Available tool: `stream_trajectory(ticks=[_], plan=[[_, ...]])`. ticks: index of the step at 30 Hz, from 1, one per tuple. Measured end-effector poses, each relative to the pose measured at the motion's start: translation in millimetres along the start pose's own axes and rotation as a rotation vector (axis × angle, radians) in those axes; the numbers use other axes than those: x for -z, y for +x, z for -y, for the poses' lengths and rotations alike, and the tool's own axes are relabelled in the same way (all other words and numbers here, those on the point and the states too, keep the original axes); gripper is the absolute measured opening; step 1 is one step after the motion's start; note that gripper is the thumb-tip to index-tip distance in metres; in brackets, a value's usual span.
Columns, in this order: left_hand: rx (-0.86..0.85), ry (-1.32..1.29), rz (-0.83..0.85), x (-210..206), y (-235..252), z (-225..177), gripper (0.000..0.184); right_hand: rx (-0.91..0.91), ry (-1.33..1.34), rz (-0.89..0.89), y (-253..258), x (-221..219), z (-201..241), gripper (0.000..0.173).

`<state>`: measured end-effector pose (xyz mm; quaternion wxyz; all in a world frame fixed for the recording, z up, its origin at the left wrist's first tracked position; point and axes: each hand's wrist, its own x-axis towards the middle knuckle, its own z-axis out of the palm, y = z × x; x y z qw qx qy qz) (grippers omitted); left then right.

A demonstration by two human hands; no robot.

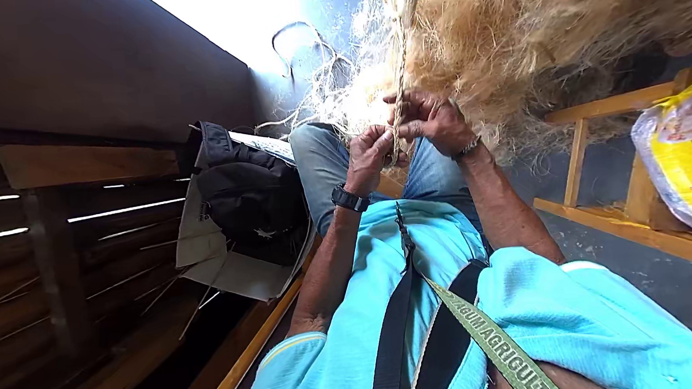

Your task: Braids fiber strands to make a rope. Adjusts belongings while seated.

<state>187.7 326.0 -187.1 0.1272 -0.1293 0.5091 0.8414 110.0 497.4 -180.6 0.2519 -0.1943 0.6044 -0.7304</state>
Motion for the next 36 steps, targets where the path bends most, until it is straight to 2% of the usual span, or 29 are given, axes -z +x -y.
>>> stream_trajectory(ticks=[5,9,14,18,23,26,29,32,36], plan=[[-0.046,0.228,-0.160,-3,4,5,0.012,-0.124,-0.274,-0.065,-8,-14,1,0.046],[-0.082,0.359,-0.222,-3,11,10,0.011,-0.227,-0.279,-0.057,-7,-13,-8,0.045],[-0.069,0.410,-0.150,3,10,10,0.014,-0.191,-0.257,-0.012,-13,-11,-7,0.048],[-0.182,0.490,-0.033,10,9,12,0.012,-0.178,-0.154,0.049,-19,-5,-8,0.044],[-0.297,0.641,0.010,18,8,15,0.009,-0.169,-0.027,0.077,-30,3,-20,0.036],[-0.271,0.696,-0.006,24,6,16,0.011,-0.198,-0.010,0.021,-37,6,-19,0.034],[-0.254,0.775,-0.098,28,1,16,0.017,-0.236,-0.061,-0.020,-38,10,-18,0.038],[-0.201,0.802,-0.150,24,-4,12,0.024,-0.268,-0.165,0.006,-37,10,-15,0.044],[-0.168,0.776,-0.098,18,-6,11,0.027,-0.256,-0.224,0.079,-34,3,-25,0.048]])
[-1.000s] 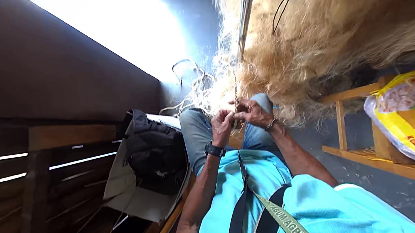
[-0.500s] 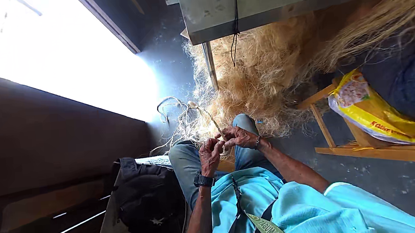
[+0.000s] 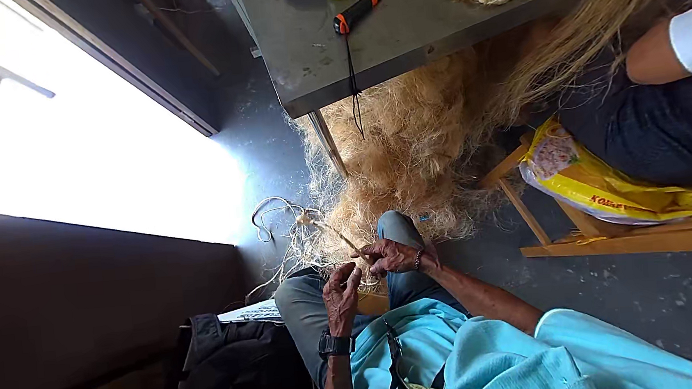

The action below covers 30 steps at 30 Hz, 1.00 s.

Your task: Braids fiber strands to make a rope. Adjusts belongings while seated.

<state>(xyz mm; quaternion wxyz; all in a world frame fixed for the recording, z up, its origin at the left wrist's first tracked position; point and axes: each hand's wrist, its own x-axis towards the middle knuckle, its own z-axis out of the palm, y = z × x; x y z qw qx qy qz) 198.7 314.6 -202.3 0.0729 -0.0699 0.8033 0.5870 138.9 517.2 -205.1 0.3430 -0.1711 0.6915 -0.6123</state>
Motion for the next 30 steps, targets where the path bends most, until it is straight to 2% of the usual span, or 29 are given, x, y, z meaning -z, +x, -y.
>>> stream_trajectory(ticks=[9,17,24,30], plan=[[-0.092,-0.194,0.054,-13,-8,8,0.009,-0.026,-0.030,0.047,-2,-15,5,0.052],[-0.111,-0.310,0.107,-13,-12,18,0.008,-0.036,0.106,0.072,-2,-13,-1,0.061],[-0.129,-0.354,0.073,-18,-13,17,0.007,-0.054,0.291,0.043,-4,-12,-8,0.057],[-0.191,-0.317,0.022,-24,-10,12,0.008,0.000,0.403,0.039,-4,-11,-15,0.051]])
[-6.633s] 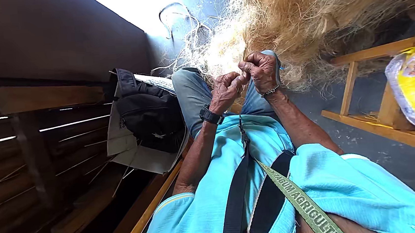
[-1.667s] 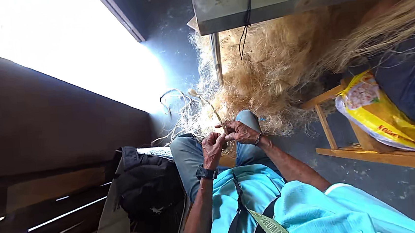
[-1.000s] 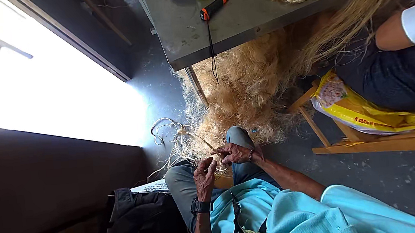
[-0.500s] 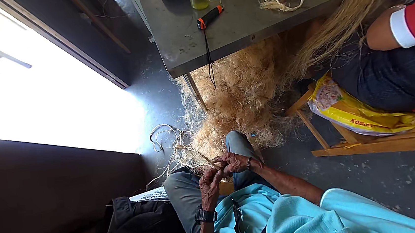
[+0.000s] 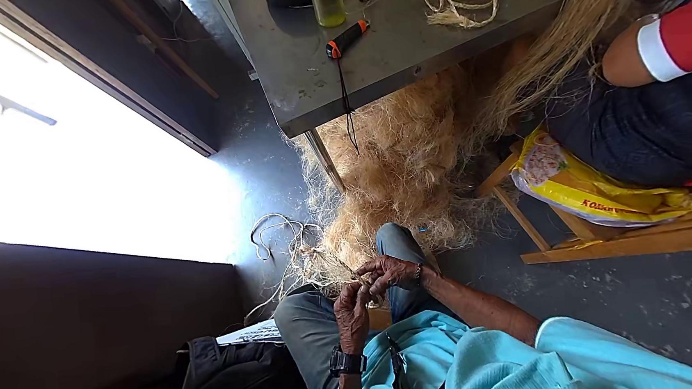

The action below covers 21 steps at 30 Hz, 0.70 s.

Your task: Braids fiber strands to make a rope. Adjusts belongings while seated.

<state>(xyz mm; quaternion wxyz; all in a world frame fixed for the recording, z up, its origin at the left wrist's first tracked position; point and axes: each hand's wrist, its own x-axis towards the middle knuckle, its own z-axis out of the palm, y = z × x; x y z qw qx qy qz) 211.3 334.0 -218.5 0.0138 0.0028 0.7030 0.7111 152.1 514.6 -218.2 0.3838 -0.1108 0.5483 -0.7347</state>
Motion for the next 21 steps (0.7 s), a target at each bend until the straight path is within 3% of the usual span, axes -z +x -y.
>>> stream_trajectory(ticks=[7,10,14,21], plan=[[-0.008,0.133,-0.189,5,17,-21,0.014,0.138,0.004,0.090,4,3,-1,0.054],[0.043,0.106,-0.259,9,24,-33,0.013,0.130,-0.076,0.023,4,-4,7,0.042],[0.089,0.054,-0.255,12,28,-41,0.013,0.186,-0.169,-0.130,8,-13,9,0.013],[0.011,0.151,-0.136,21,44,-63,0.025,0.247,-0.319,-0.223,6,-24,41,0.018]])
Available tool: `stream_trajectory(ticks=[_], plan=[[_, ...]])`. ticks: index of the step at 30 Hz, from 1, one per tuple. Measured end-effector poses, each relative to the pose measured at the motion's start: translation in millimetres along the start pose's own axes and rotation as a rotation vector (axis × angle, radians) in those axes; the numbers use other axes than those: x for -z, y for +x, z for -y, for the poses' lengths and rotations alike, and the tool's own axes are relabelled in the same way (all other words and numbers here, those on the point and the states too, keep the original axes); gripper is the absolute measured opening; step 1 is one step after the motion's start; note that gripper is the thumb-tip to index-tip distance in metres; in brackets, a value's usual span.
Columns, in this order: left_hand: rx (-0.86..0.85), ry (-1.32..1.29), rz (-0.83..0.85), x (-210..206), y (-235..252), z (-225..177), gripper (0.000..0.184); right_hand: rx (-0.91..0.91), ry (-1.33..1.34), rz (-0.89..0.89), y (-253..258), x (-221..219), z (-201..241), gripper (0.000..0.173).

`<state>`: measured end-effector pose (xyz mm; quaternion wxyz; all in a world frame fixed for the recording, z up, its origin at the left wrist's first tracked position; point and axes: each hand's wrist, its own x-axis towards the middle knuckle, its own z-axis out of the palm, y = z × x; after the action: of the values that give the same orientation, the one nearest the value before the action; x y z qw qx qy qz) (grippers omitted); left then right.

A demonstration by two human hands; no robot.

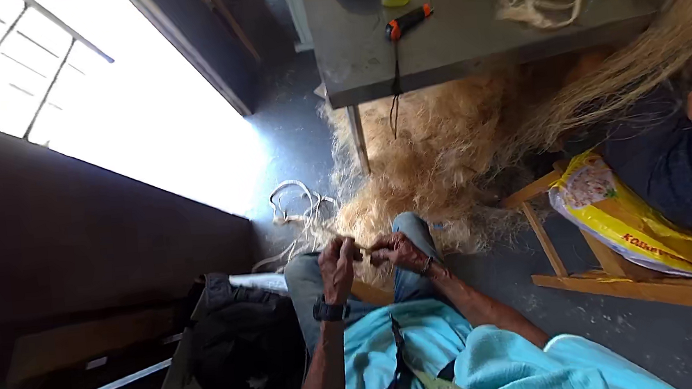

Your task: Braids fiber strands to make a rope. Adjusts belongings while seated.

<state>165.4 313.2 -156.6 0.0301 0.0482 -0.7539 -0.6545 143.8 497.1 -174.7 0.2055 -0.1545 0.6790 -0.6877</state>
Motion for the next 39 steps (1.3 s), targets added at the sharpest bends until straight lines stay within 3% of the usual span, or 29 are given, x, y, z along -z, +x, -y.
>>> stream_trajectory(ticks=[6,9,15,17,23,30,34,39], plan=[[0.129,-0.463,0.025,11,14,-5,0.026,0.129,-0.050,0.004,-5,-2,28,0.025],[0.200,-0.671,-0.011,11,18,-10,0.025,0.149,0.071,-0.023,5,-8,40,0.030],[0.294,-0.904,-0.009,13,16,1,0.028,0.123,0.169,-0.011,16,-18,43,0.041],[0.318,-0.923,-0.015,14,15,4,0.027,0.126,0.132,-0.005,17,-18,41,0.042],[0.347,-0.725,-0.183,2,11,6,0.022,0.207,-0.371,-0.021,8,-14,28,0.040],[0.427,-0.705,-0.274,-10,5,15,0.020,0.518,-0.697,-0.237,16,-18,-12,0.020],[0.497,-0.739,-0.310,-10,-1,13,0.019,0.610,-0.732,-0.267,17,-22,-24,0.016],[0.508,-0.778,-0.346,-9,-7,16,0.018,0.583,-0.662,-0.255,18,-24,-32,0.014]])
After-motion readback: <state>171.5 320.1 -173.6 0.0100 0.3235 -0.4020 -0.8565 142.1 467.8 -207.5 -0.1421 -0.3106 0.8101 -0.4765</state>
